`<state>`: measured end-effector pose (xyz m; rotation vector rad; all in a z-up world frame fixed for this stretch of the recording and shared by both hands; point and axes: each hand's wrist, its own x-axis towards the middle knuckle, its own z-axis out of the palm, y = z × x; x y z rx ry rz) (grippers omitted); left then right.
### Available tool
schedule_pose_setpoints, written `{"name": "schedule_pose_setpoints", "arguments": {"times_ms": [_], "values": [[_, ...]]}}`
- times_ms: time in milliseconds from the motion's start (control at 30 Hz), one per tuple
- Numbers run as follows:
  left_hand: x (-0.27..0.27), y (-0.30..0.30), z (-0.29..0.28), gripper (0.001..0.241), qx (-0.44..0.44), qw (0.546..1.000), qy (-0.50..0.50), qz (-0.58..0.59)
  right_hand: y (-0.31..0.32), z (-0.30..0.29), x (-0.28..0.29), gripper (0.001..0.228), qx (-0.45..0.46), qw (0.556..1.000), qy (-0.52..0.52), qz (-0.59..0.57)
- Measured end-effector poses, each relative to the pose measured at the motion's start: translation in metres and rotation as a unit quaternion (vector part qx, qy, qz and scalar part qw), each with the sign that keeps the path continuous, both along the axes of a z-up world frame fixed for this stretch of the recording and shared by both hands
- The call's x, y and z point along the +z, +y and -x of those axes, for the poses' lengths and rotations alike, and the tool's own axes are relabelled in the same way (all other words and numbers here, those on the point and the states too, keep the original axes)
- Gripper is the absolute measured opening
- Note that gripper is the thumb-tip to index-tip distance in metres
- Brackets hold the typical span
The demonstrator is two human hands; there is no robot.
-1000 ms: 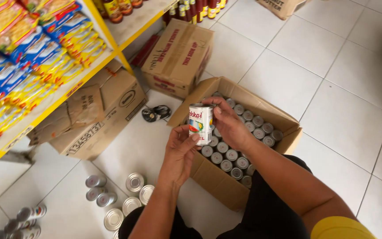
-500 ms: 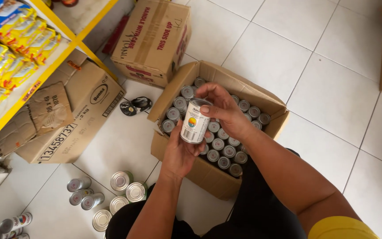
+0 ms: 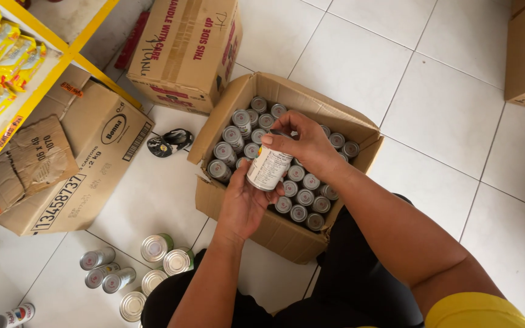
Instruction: Unpacking cans from cardboard boxes and organizing them into stacks on the floor.
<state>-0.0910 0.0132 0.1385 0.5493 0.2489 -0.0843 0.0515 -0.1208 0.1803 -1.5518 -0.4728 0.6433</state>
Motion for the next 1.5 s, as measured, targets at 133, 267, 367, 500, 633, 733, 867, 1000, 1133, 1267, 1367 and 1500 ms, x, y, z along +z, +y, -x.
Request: {"name": "schedule_pose_setpoints", "arguments": {"times_ms": [133, 267, 367, 500, 633, 733, 867, 1000, 1133, 1267, 1367, 1500], "values": [[0.004, -0.003, 0.002, 0.055, -0.009, 0.999, -0.006, -0.036, -0.004, -0.002, 0.0, 0.054, -0.046, 0.99, -0.066, 0.115], [0.005, -0.006, 0.004, 0.057, -0.016, 0.998, 0.017, -0.052, -0.004, -0.002, 0.006, 0.064, -0.06, 0.972, -0.09, 0.209], [-0.008, -0.005, 0.008, 0.063, -0.085, 0.995, 0.006, -0.061, -0.001, -0.001, 0.012, 0.065, -0.056, 0.966, -0.087, 0.239], [-0.025, -0.005, 0.007, 0.062, -0.059, 0.996, 0.002, -0.074, 0.003, -0.008, -0.007, 0.065, -0.033, 0.97, -0.09, 0.225], [-0.032, -0.009, 0.003, 0.05, 0.006, 0.998, 0.004, -0.061, 0.003, -0.018, -0.025, 0.064, -0.002, 0.973, -0.104, 0.207], [-0.046, -0.014, -0.008, 0.045, 0.031, 0.997, 0.017, -0.075, 0.002, -0.021, -0.029, 0.066, 0.01, 0.959, -0.128, 0.251], [-0.071, -0.018, -0.026, 0.051, 0.054, 0.991, 0.039, -0.12, 0.002, -0.026, -0.019, 0.072, 0.009, 0.912, -0.148, 0.381], [-0.102, -0.02, -0.043, 0.049, 0.055, 0.986, 0.041, -0.149, 0.004, -0.029, -0.02, 0.071, 0.019, 0.877, -0.172, 0.448], [-0.123, -0.021, -0.068, 0.051, 0.106, 0.979, 0.009, -0.173, 0.008, -0.035, -0.049, 0.066, -0.022, 0.911, -0.214, 0.352], [-0.154, -0.015, -0.101, 0.056, 0.197, 0.95, 0.049, -0.237, 0.023, -0.05, -0.086, 0.068, -0.079, 0.929, -0.268, 0.242], [-0.155, -0.009, -0.121, 0.053, 0.208, 0.871, 0.155, -0.418, 0.034, -0.071, -0.112, 0.071, -0.078, 0.932, -0.252, 0.247], [-0.2, -0.007, -0.148, 0.054, 0.208, 0.929, 0.185, -0.245, 0.056, -0.112, -0.174, 0.071, -0.031, 0.927, -0.282, 0.247]]}}
